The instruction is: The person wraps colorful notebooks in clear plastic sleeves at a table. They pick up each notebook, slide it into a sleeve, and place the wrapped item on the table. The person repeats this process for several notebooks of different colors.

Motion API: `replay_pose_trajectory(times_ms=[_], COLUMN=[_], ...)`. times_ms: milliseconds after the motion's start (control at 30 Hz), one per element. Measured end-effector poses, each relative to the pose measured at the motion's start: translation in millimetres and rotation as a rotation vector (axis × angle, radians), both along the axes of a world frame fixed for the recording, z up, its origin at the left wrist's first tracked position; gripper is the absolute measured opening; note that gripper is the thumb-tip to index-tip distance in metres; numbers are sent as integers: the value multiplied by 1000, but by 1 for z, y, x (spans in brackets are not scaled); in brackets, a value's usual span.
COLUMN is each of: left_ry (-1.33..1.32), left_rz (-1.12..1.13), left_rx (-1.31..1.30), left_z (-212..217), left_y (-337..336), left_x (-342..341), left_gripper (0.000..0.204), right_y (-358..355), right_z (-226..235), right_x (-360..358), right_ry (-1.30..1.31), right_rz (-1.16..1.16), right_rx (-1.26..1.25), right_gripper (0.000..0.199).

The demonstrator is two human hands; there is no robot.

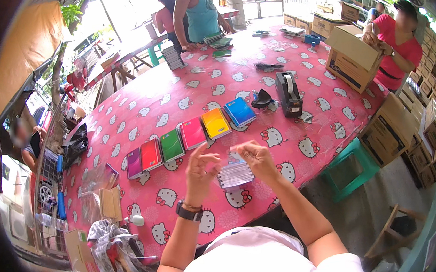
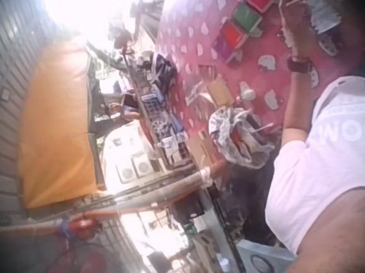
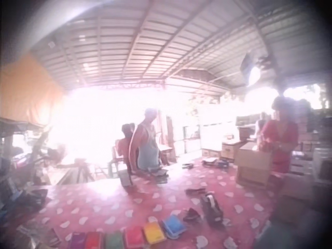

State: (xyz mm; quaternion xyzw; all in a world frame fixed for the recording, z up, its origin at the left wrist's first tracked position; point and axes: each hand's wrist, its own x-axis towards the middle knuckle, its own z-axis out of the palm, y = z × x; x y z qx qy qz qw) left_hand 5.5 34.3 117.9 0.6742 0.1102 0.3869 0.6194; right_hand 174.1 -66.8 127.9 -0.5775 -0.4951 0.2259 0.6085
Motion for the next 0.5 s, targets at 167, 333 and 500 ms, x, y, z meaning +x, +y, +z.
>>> replay_pose_trajectory(times_ms=[167, 333, 500], left_ry=[3, 79, 177], left_rz=[37, -66, 11], left_rx=[-106, -215, -63], left_z=[3, -75, -37], left_y=[12, -22, -59], left_x=[-22, -26, -5], left_gripper=[95, 113, 121], right_y=[-27, -64, -58], right_z=[11, -43, -33], right_x=[25, 20, -5], right_ry=[-34, 320, -208], right_rz=[-103, 104, -34], right_rx=[84, -109, 12], right_gripper=[30, 34, 39])
